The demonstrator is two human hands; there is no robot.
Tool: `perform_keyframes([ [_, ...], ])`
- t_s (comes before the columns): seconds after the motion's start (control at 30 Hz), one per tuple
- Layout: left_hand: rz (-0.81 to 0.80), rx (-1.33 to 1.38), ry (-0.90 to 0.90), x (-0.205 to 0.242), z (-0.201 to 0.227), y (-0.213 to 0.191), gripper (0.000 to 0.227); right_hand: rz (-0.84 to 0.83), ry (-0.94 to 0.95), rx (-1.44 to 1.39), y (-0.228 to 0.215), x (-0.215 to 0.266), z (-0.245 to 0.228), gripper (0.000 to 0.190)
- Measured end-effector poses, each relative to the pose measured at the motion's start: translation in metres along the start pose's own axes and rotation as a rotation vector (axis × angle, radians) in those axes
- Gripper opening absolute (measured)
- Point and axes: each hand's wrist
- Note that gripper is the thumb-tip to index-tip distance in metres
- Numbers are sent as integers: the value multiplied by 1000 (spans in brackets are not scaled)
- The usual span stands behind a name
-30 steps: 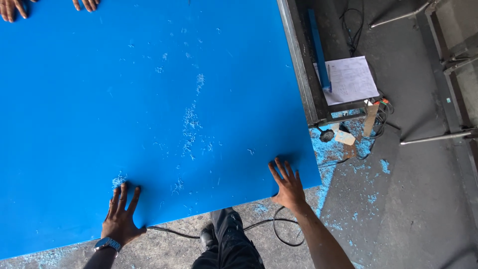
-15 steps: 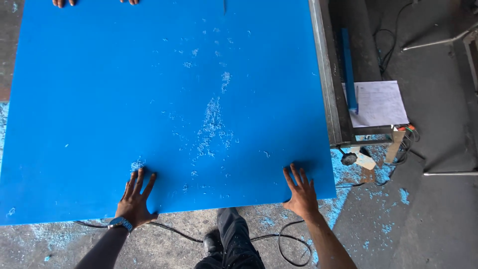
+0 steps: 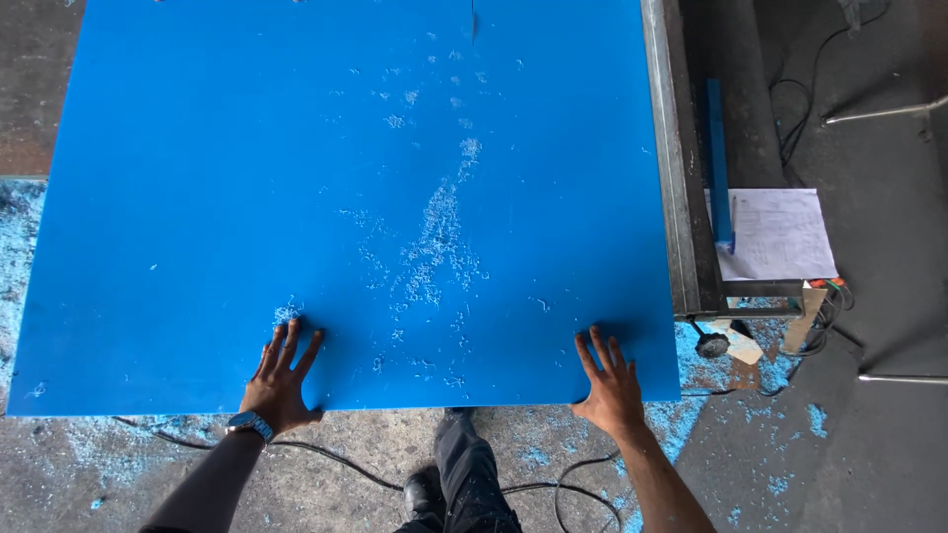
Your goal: The person positions a large blue plastic sheet on a table saw and cuts it into smaller pieces. After each cut, the person removes the cut piece and repositions the remaining sheet for the next cut. The person then writes on a document with a pen.
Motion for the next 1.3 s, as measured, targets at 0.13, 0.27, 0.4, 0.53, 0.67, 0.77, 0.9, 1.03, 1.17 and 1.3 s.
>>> perform_keyframes([
  [0.13, 16, 6, 0, -12, -6, -3, 167, 26, -6, 12, -4, -14, 1, 153],
  [0.27, -3, -13, 8, -22, -12, -12, 164, 9, -2, -64, -8, -24, -2, 152],
  [0.4, -43, -41, 1, -31, -18, -15, 152, 12, -5, -88, -18, -35, -5, 152],
  [0.53, -63, -32, 11, -41, -24, -23, 159, 34, 8, -131, -22, -44, -7, 157],
  [0.67, -20, -5, 2, -53, -29, -29, 154, 56, -18, -80, -35, -60, -8, 150],
  [0.77, -27, -87, 17, -60, -36, -25, 149, -5, 2, -100, -35, -69, -7, 152],
  [0.9, -90, -161, -17, -74, -40, -37, 151, 7, -16, -123, -30, -85, -5, 155],
  [1.03, -66, -161, 0, -86, -55, -20, 158, -43, 14, -94, -39, -101, -5, 158],
  [1.17, 99, -43, 64, -101, -65, -17, 150, 3, -8, -82, -41, -117, -3, 159],
  [1.3, -64, -155, -10, -120, -70, -28, 153, -68, 12, -66, -47, -138, -3, 158],
])
Point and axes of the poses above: each hand's wrist, its own x-axis away from the middle knuckle, its own y-axis out of the palm, z = x × y, and after that the axes turned 9 degrees about y, right-handed
